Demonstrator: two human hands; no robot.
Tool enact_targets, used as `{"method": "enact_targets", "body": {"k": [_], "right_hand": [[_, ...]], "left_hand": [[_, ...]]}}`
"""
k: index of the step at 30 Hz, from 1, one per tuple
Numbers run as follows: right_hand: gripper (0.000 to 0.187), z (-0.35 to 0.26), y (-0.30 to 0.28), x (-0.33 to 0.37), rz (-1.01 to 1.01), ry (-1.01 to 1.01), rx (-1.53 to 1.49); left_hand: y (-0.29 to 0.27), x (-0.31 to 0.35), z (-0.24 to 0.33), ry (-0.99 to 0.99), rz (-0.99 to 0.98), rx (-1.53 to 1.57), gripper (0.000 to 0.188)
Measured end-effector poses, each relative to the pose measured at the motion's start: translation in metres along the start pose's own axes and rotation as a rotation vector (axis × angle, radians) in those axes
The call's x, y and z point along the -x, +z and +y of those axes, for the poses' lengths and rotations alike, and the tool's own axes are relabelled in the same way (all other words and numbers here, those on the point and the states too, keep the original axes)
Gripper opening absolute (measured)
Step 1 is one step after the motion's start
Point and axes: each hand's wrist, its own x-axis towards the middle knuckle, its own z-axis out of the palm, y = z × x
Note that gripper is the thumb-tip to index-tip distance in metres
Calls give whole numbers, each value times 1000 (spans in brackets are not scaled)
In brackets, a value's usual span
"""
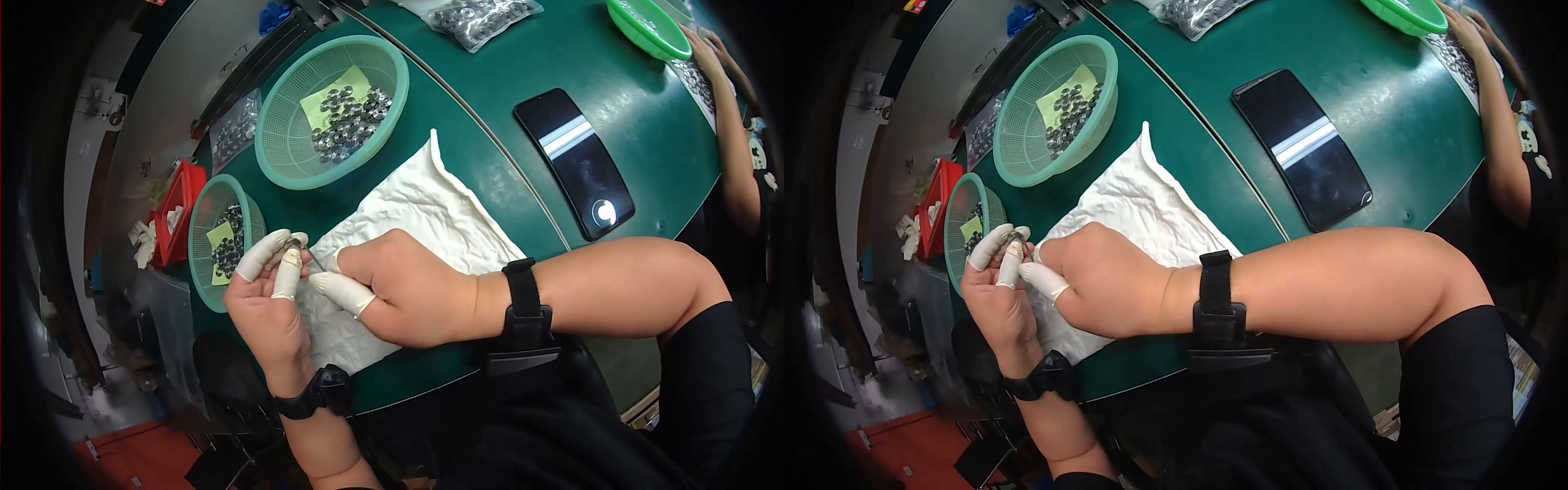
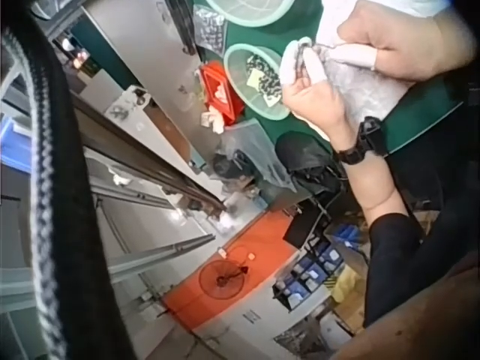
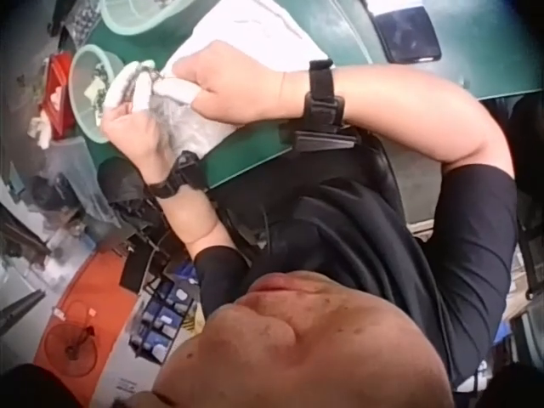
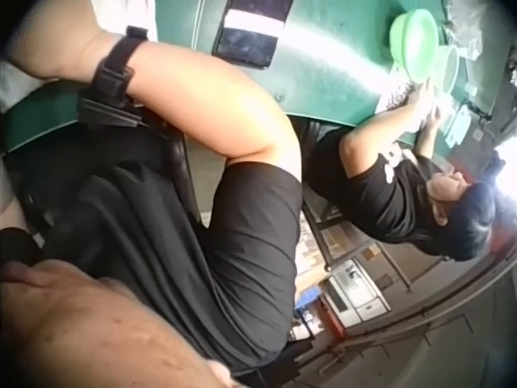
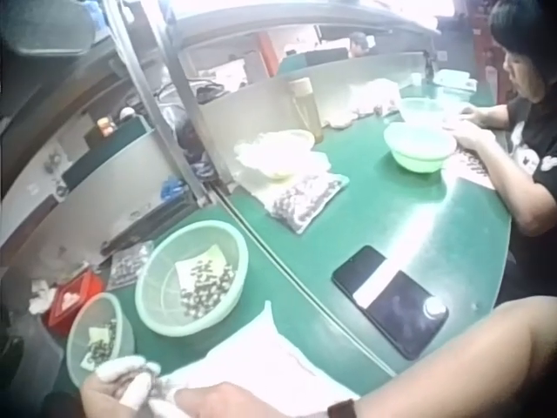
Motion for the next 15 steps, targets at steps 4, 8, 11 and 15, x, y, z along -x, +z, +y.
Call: {"method": "enact_targets", "body": {"k": [4, 8, 11, 15], "right_hand": [[31, 0, 2, -1, -4, -10, -42], [29, 0, 1, -1, -10, -3, -48], [28, 0, 1, -1, -10, -9, -43], [27, 1, 2, -1, -13, -5, -36]], "left_hand": [[-2, 3, 3, -12, -66, 69, 25], [-1, 4, 5, -20, -72, 56, 28], [4, 4, 7, -48, -35, 81, 27], [0, 5, 7, -47, -62, 50, 26]]}}
